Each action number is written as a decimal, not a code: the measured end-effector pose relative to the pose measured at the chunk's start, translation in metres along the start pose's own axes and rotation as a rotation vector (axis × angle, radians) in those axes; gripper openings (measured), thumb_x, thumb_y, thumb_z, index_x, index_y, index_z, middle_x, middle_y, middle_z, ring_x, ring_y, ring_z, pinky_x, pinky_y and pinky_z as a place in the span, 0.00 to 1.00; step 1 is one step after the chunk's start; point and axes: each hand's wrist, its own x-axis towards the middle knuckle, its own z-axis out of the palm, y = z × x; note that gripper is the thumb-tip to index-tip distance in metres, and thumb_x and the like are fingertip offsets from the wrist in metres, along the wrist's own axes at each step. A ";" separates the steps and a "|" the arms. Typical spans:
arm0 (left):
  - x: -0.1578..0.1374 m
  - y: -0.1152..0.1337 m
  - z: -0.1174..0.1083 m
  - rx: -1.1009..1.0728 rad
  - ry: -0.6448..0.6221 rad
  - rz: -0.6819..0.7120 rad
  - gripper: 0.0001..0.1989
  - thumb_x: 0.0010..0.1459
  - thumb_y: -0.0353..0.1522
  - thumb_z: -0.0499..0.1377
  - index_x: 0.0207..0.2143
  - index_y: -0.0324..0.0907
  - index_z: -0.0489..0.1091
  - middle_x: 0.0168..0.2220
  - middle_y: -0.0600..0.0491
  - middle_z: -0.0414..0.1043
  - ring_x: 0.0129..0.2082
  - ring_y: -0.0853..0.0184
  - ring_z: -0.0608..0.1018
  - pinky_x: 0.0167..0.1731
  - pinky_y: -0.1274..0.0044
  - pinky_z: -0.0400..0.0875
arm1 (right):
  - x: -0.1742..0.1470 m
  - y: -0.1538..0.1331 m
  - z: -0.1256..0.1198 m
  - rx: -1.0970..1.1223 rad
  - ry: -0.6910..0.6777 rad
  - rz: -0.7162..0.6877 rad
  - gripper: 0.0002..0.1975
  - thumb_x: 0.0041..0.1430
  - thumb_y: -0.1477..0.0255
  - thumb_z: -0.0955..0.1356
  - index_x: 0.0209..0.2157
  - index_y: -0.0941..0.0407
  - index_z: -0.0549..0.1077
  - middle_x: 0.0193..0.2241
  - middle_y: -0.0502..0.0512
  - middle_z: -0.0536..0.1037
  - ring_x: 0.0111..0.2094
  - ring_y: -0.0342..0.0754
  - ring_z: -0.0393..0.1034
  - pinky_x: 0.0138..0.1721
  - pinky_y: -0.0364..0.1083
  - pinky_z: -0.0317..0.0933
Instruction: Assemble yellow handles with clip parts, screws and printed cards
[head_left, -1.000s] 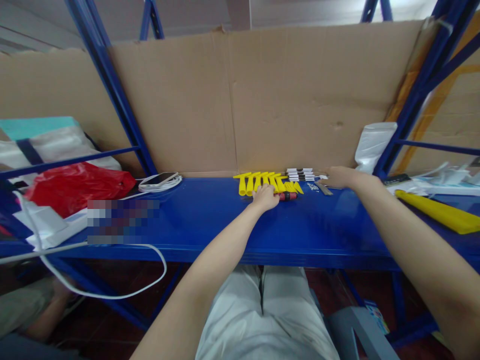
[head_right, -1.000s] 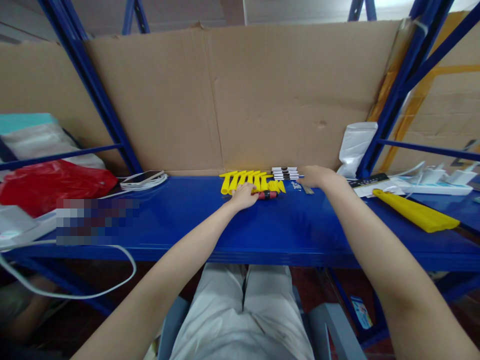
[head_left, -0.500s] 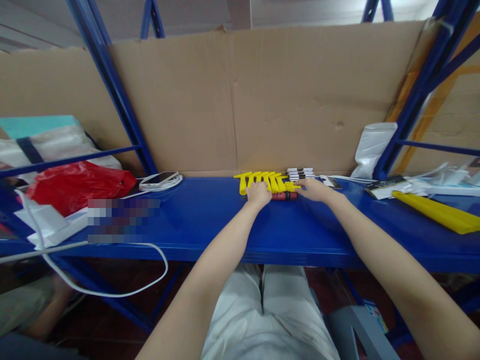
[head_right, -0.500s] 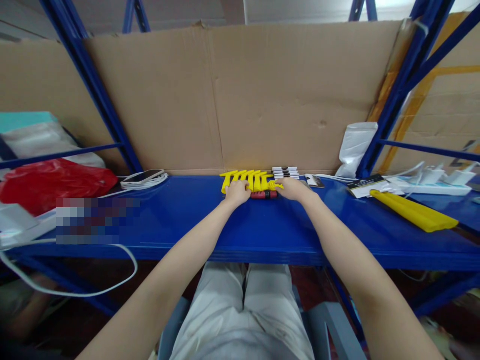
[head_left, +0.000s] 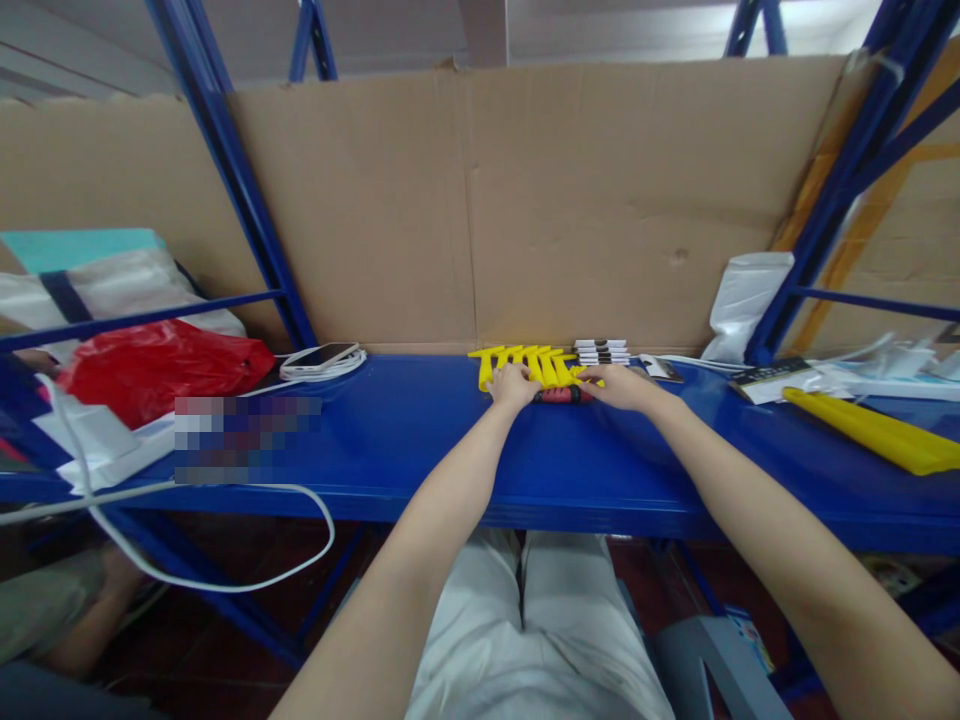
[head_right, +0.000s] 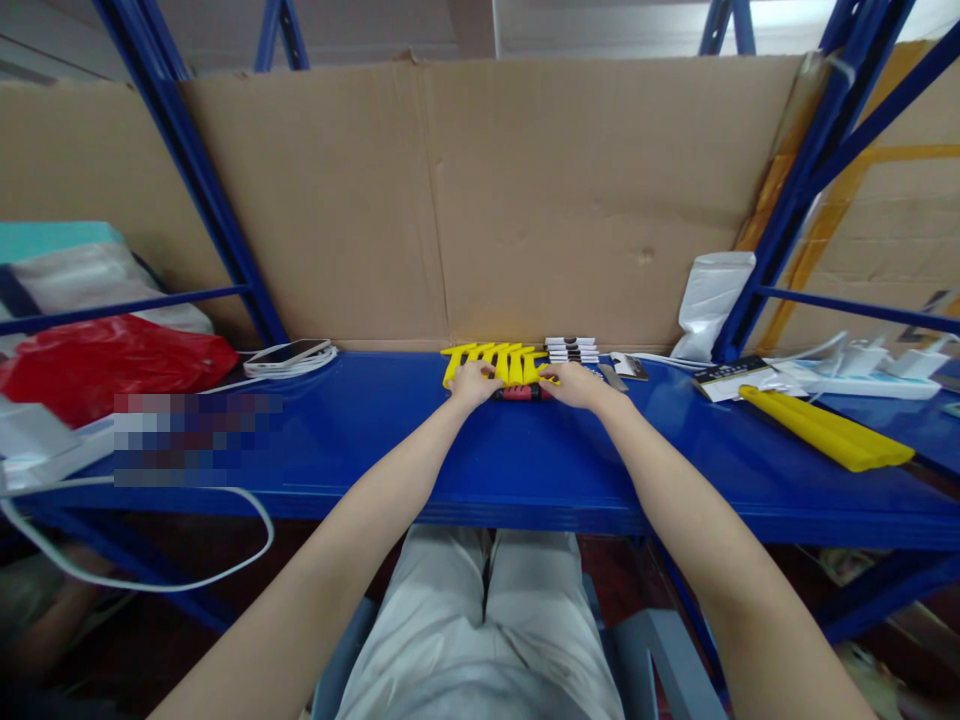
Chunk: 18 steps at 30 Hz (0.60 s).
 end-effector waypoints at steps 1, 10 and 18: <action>0.000 0.000 0.001 0.017 0.007 -0.010 0.15 0.44 0.36 0.61 0.38 0.49 0.74 0.46 0.54 0.72 0.51 0.57 0.68 0.49 0.66 0.61 | 0.000 -0.001 0.000 -0.002 -0.001 -0.006 0.16 0.58 0.73 0.60 0.43 0.60 0.73 0.43 0.59 0.76 0.42 0.50 0.71 0.43 0.44 0.62; 0.000 0.001 0.002 0.078 0.087 0.022 0.15 0.55 0.37 0.53 0.43 0.49 0.72 0.45 0.53 0.73 0.50 0.59 0.69 0.48 0.65 0.62 | -0.001 -0.010 -0.002 0.028 0.003 -0.024 0.12 0.57 0.73 0.61 0.37 0.59 0.75 0.37 0.58 0.78 0.36 0.48 0.72 0.38 0.42 0.61; -0.001 0.000 -0.005 0.005 0.091 0.044 0.18 0.59 0.30 0.49 0.48 0.52 0.70 0.46 0.53 0.74 0.48 0.62 0.72 0.49 0.65 0.59 | -0.002 -0.013 -0.003 0.034 0.004 -0.030 0.12 0.57 0.74 0.61 0.36 0.59 0.75 0.36 0.57 0.79 0.36 0.48 0.72 0.37 0.43 0.61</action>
